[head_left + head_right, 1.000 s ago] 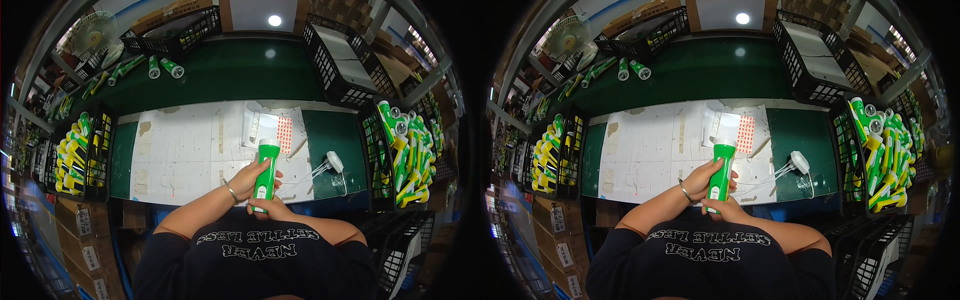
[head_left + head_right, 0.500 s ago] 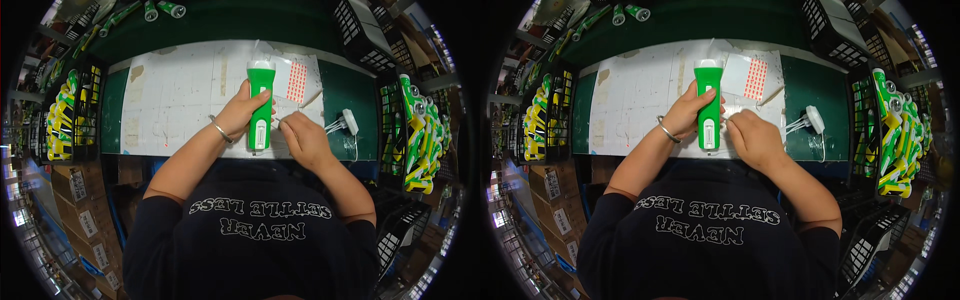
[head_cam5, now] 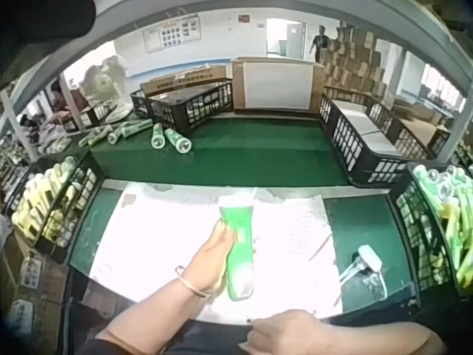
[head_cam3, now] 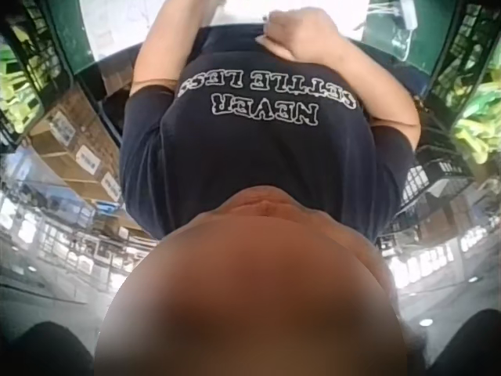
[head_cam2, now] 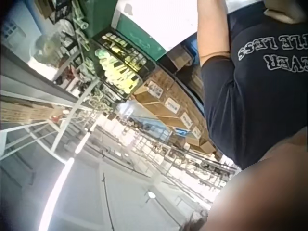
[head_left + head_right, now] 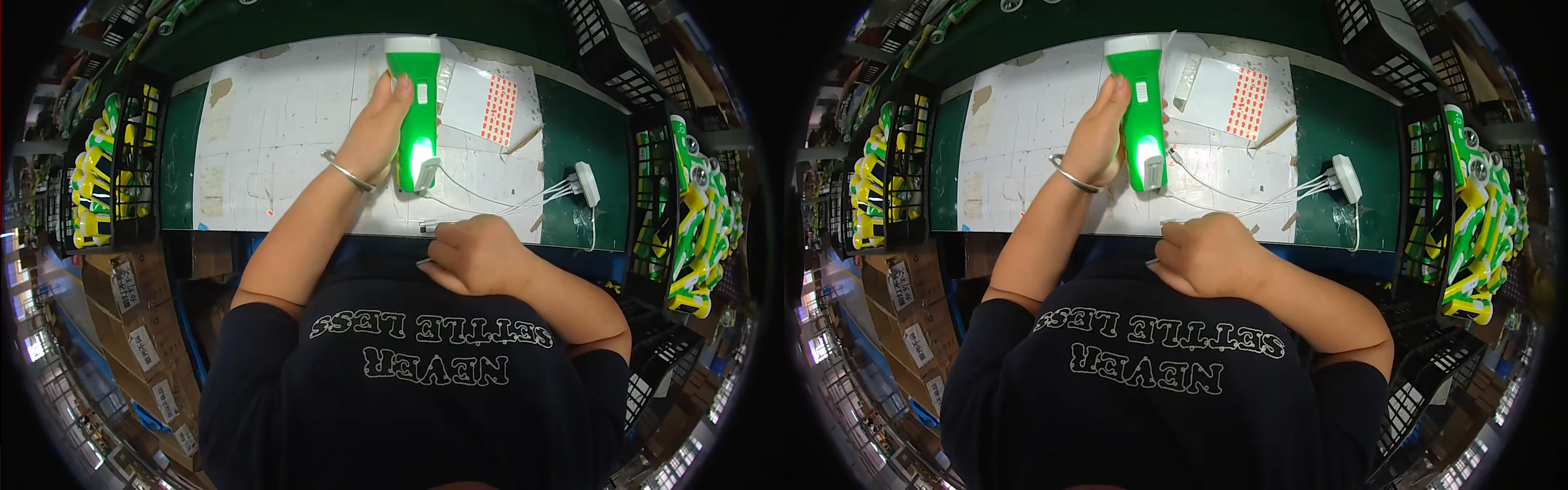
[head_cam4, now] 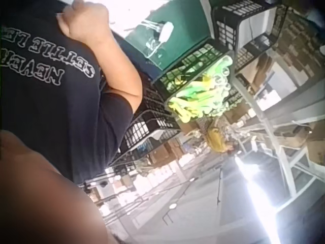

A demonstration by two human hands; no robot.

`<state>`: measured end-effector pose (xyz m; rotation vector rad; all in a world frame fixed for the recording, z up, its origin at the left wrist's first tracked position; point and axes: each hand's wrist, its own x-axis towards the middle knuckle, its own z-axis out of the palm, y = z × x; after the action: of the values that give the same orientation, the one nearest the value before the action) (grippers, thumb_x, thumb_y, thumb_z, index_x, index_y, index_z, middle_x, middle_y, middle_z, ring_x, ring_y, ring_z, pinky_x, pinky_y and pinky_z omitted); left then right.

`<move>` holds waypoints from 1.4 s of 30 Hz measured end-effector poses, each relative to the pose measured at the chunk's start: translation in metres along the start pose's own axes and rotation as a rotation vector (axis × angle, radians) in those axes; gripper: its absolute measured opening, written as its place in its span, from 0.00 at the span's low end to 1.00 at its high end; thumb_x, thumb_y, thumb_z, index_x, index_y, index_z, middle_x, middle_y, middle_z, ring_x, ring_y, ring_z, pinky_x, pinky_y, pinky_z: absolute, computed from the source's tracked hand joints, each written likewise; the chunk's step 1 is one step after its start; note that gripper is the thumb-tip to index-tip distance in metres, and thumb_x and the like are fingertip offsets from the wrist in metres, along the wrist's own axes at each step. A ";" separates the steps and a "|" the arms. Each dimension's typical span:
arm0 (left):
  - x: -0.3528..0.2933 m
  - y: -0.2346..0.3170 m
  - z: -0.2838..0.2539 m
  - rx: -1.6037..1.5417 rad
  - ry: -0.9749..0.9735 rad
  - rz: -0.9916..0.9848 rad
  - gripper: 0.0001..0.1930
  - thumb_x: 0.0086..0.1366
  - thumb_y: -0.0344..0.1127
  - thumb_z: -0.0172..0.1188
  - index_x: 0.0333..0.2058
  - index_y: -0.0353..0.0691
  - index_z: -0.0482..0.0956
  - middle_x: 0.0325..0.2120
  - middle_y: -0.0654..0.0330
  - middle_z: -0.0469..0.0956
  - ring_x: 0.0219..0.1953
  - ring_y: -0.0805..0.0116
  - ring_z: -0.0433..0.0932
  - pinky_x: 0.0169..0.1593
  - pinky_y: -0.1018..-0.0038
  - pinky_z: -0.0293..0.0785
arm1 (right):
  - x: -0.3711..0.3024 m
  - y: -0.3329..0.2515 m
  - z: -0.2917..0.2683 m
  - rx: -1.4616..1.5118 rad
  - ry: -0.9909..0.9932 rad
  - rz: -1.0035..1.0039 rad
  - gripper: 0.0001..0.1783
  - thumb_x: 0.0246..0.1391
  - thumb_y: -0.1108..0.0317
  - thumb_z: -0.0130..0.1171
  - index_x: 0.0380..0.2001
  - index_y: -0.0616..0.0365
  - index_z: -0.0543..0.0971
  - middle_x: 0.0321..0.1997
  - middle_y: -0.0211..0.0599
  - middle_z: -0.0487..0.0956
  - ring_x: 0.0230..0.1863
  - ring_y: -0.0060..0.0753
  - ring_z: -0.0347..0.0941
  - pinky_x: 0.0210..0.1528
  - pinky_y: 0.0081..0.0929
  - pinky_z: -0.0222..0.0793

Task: Assembling, checking, and testing portable LED flashlights at a factory workstation.

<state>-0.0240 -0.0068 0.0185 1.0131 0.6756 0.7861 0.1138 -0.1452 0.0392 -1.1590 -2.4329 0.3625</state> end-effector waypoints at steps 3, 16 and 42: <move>-0.003 0.005 0.003 -0.010 -0.011 0.028 0.20 0.69 0.51 0.36 0.50 0.42 0.60 0.36 0.53 0.71 0.34 0.64 0.74 0.37 0.66 0.76 | 0.005 0.004 -0.009 0.029 0.170 0.098 0.09 0.41 0.62 0.63 0.23 0.51 0.72 0.22 0.31 0.70 0.18 0.34 0.70 0.19 0.29 0.64; -0.005 0.000 0.000 -0.285 -0.013 -0.068 0.20 0.67 0.51 0.43 0.47 0.43 0.60 0.34 0.54 0.72 0.32 0.67 0.73 0.35 0.69 0.74 | 0.005 0.018 0.003 0.077 0.390 0.031 0.09 0.38 0.71 0.64 0.27 0.51 0.75 0.19 0.30 0.72 0.16 0.32 0.69 0.16 0.26 0.62; -0.044 0.013 0.022 0.222 -0.674 -0.374 0.25 0.50 0.35 0.59 0.47 0.35 0.66 0.23 0.56 0.72 0.25 0.67 0.74 0.30 0.73 0.71 | 0.023 0.069 -0.043 0.777 0.256 0.203 0.13 0.50 0.61 0.51 0.30 0.62 0.74 0.22 0.28 0.70 0.22 0.16 0.63 0.24 0.14 0.57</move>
<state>-0.0339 -0.0494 0.0441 1.2181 0.3468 0.0197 0.1680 -0.0827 0.0553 -1.0011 -1.6910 1.0356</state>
